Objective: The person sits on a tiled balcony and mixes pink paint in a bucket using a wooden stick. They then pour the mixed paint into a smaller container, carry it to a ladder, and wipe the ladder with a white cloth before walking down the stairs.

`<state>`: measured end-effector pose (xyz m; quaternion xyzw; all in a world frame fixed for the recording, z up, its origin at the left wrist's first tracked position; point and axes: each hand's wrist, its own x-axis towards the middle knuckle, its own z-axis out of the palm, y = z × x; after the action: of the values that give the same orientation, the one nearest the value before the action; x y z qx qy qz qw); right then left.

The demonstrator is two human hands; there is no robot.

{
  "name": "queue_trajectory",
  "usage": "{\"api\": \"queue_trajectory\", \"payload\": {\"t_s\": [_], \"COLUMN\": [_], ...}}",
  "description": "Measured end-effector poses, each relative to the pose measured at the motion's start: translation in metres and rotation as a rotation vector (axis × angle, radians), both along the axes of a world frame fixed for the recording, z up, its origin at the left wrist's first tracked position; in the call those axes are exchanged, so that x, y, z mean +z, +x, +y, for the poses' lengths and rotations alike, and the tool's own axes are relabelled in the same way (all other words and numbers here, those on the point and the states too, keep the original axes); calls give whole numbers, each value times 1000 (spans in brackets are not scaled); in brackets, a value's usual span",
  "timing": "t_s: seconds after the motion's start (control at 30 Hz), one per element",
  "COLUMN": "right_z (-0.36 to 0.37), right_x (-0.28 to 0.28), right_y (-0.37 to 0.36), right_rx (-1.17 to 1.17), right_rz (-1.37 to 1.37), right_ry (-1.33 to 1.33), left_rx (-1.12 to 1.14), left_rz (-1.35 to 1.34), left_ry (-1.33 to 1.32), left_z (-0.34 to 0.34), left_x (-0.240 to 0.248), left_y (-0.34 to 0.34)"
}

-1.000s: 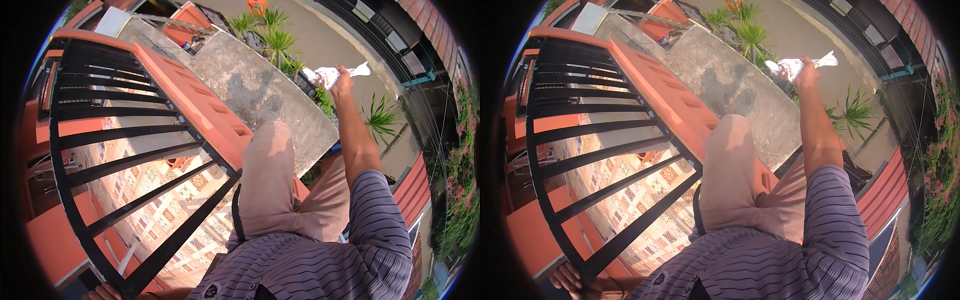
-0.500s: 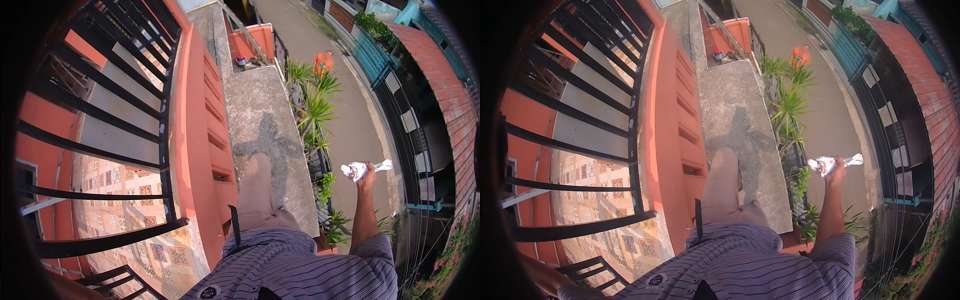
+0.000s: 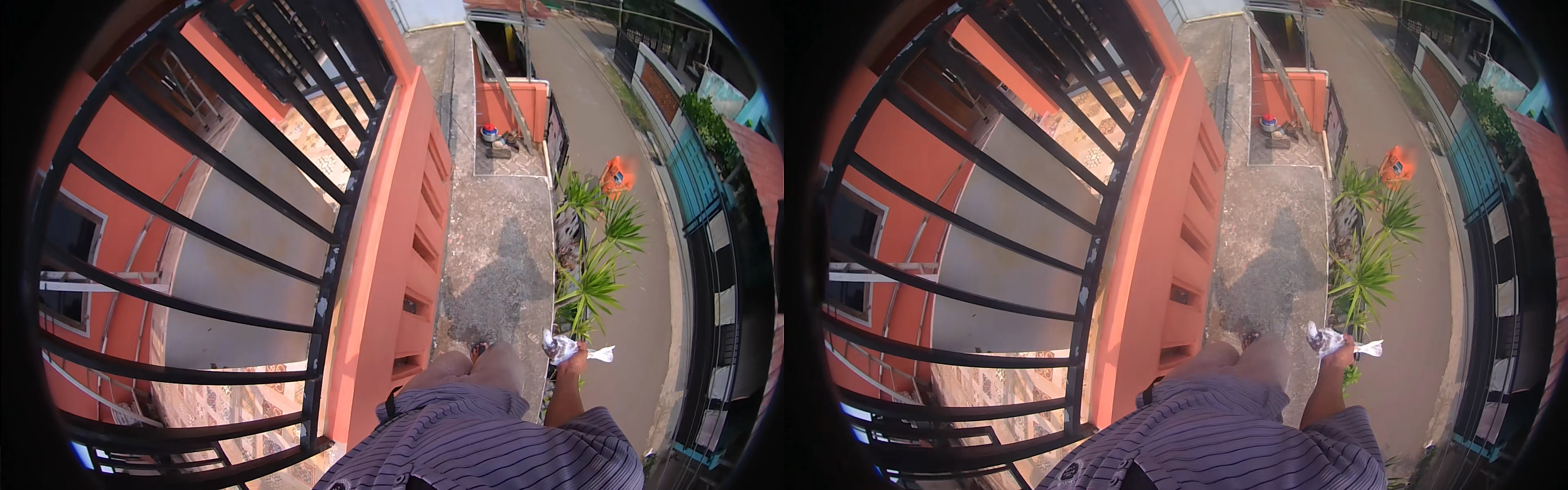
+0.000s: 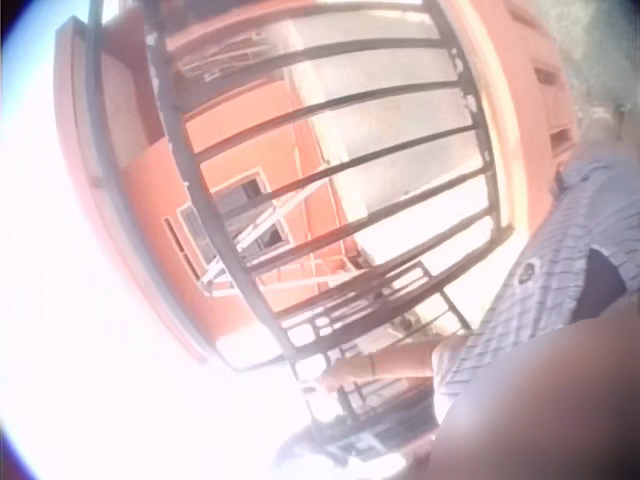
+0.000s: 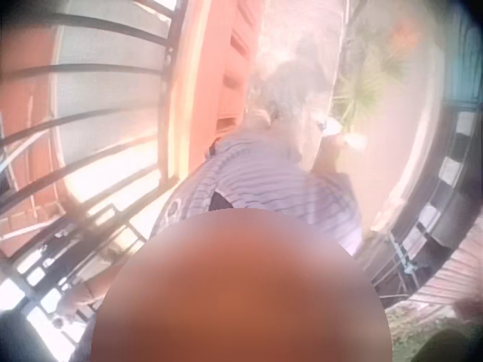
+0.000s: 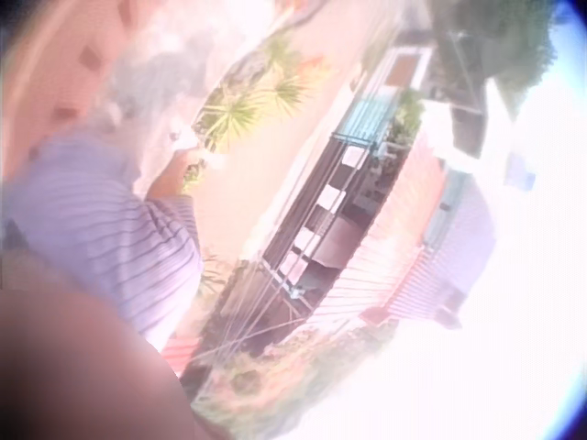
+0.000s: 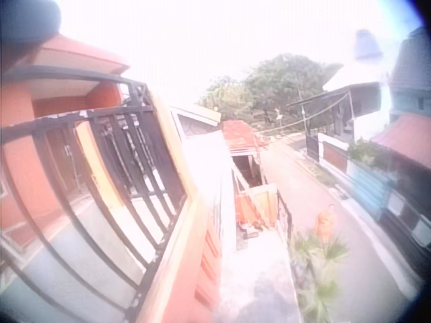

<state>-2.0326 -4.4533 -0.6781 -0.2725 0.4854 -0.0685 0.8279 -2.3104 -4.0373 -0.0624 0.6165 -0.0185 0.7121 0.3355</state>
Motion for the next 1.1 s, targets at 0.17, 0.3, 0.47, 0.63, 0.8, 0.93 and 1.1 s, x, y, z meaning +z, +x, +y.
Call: {"api": "queue_trajectory", "payload": {"t_s": [0.17,0.3,0.47,0.63,0.8,0.93,1.1], "right_z": [-28,-12,58,106,104,157,281], "right_x": [63,105,116,152,186,212,224], "right_y": [117,204,256,218,112,14,-21], "right_rx": [140,166,-240,-419,-810,-1032,-1284], "right_rz": [34,-33,-81,130,146,169,204], "right_ry": [-72,23,-74,-183,-202,-255,-256], "left_rx": [375,-336,-1012,-1603,-1858,-1999,-2058], "left_rz": [-105,539,1440,1643,1053,948,848], "left_ry": [109,-569,-123,858,1558,1730,1888], "left_z": [34,77,28,-169,-346,-444,-477], "left_x": [9,-72,-199,-239,-218,-156,-97], "left_y": [74,235,522,656,646,597,536]}}
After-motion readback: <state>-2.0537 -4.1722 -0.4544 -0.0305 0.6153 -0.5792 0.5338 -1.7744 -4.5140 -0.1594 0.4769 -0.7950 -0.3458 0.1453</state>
